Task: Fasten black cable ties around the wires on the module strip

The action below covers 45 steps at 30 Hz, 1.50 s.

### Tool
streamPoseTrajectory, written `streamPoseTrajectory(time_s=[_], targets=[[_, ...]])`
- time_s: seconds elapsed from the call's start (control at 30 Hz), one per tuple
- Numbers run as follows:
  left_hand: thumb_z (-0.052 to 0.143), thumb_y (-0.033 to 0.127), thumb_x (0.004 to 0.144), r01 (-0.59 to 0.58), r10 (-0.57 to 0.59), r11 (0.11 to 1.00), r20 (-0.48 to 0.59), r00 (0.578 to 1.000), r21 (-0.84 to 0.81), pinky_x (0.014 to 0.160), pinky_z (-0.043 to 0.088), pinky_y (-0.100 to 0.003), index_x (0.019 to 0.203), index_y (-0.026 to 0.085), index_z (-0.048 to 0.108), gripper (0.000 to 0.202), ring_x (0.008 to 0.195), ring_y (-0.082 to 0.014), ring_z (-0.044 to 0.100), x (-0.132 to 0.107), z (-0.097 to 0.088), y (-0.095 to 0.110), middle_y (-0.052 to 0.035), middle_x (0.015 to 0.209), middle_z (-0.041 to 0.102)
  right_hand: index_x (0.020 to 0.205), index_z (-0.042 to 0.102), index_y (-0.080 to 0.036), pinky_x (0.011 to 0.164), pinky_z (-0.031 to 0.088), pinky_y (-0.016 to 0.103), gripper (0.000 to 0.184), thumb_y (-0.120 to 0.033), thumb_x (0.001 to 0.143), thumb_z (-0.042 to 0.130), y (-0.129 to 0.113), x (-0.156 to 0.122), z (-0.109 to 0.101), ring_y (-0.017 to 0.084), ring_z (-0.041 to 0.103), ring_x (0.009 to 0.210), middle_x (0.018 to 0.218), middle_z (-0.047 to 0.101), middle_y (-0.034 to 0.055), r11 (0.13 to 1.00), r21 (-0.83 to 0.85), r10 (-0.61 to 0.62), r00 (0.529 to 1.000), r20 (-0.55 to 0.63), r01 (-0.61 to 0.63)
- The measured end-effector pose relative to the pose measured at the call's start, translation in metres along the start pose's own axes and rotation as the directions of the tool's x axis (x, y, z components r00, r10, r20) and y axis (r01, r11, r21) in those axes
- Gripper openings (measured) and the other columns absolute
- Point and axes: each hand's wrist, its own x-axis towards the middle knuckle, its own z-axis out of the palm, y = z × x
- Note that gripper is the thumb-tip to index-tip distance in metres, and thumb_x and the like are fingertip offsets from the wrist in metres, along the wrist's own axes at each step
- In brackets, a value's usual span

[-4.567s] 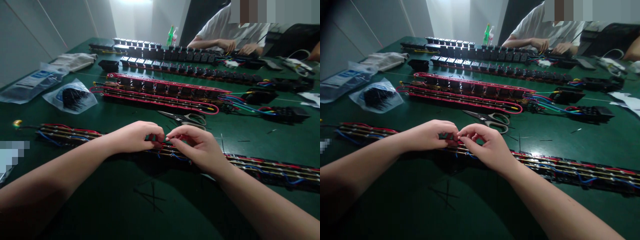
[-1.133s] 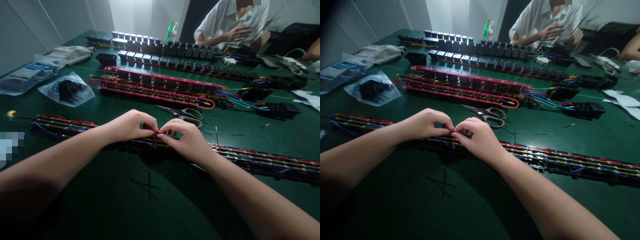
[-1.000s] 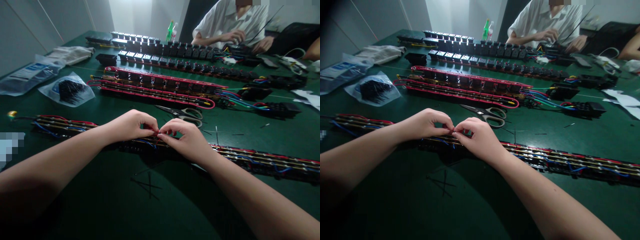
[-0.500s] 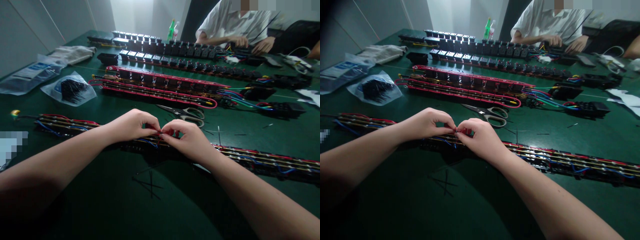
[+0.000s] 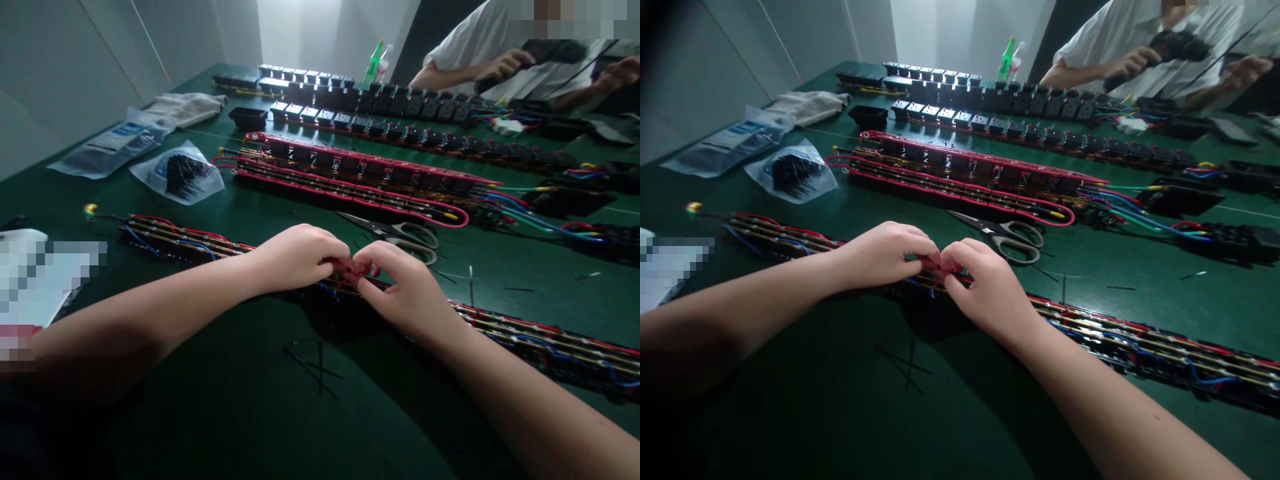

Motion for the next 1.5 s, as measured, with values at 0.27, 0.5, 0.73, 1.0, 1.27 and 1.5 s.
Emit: streamPoseTrajectory(time_s=[0.27,0.5,0.73,1.0,1.27,1.5], targets=[[0.059,0.01,0.086,-0.012,0.012,0.997,0.002,1.0,-0.076,0.075,0.047,-0.024,0.09,0.018,0.073,0.017,0.085,-0.0141,0.067,-0.0004,0.0025,-0.0047,-0.0011,0.09,0.075,0.085,0.059,-0.021,0.067,0.045,0.029,0.017,-0.005,0.083,0.055,0.0022,-0.0003,0.0009,0.015,0.056,0.074,0.083,0.063,0.0016,0.999,-0.035,-0.029,1.0,-0.006,0.029],[0.059,0.008,0.084,-0.011,0.011,0.997,-0.001,1.0,-0.078,0.077,0.048,-0.024,0.09,0.017,0.073,0.018,0.087,-0.0149,0.068,-0.0014,0.0029,-0.0037,-0.0023,0.093,0.076,0.088,0.065,-0.021,0.069,0.048,0.029,0.016,-0.008,0.087,0.056,-0.0005,-0.0005,-0.0013,0.016,0.06,0.077,0.087,0.067,0.0032,1.0,0.001,-0.004,1.0,0.031,0.004],[0.056,0.015,0.086,-0.011,0.009,0.992,-0.015,1.0,-0.126,0.078,0.051,-0.025,0.096,0.017,0.073,0.02,0.086,-0.0153,0.069,-0.004,0.0031,-0.0046,-0.0028,0.094,0.076,0.091,0.067,-0.021,0.069,0.049,0.03,0.013,-0.012,0.089,0.058,0.0039,-0.0018,0.0005,0.016,0.062,0.077,0.088,0.072,0.0029,0.999,0.016,0.028,1.0,-0.002,-0.028],[0.063,0.02,0.087,0.053,-0.047,0.989,0.043,0.998,-0.141,0.077,0.049,-0.025,0.098,0.018,0.075,0.016,0.087,-0.0157,0.07,-0.0012,0.0018,-0.0053,-0.0026,0.094,0.077,0.092,0.065,-0.02,0.069,0.048,0.03,0.01,-0.014,0.093,0.057,0.005,-0.0026,0.0012,0.016,0.062,0.078,0.088,0.071,0.0037,0.999,0.019,0.027,0.999,0.019,-0.027],[0.059,0.015,0.085,0.03,-0.022,0.987,0.049,0.999,-0.159,0.075,0.047,-0.022,0.086,0.019,0.07,0.012,0.082,-0.0124,0.066,-0.0006,0.0015,-0.0027,0.0008,0.088,0.073,0.094,0.052,-0.022,0.073,0.048,0.031,0.01,-0.014,0.097,0.046,0.0022,-0.004,0.0043,0.018,0.061,0.083,0.093,0.067,0.0058,0.995,-0.031,0.095,0.992,0.087,-0.093],[0.059,0.018,0.086,0.121,-0.099,0.965,0.101,0.99,-0.232,0.071,0.046,-0.022,0.083,0.019,0.067,0.008,0.077,-0.0112,0.064,0.0006,-0.0005,-0.0021,0.0034,0.082,0.07,0.093,0.045,-0.023,0.067,0.043,0.028,0.011,-0.015,0.099,0.04,0.0011,-0.0069,0.0041,0.016,0.056,0.075,0.089,0.063,0.004,0.997,-0.027,0.077,0.995,0.06,-0.076]])
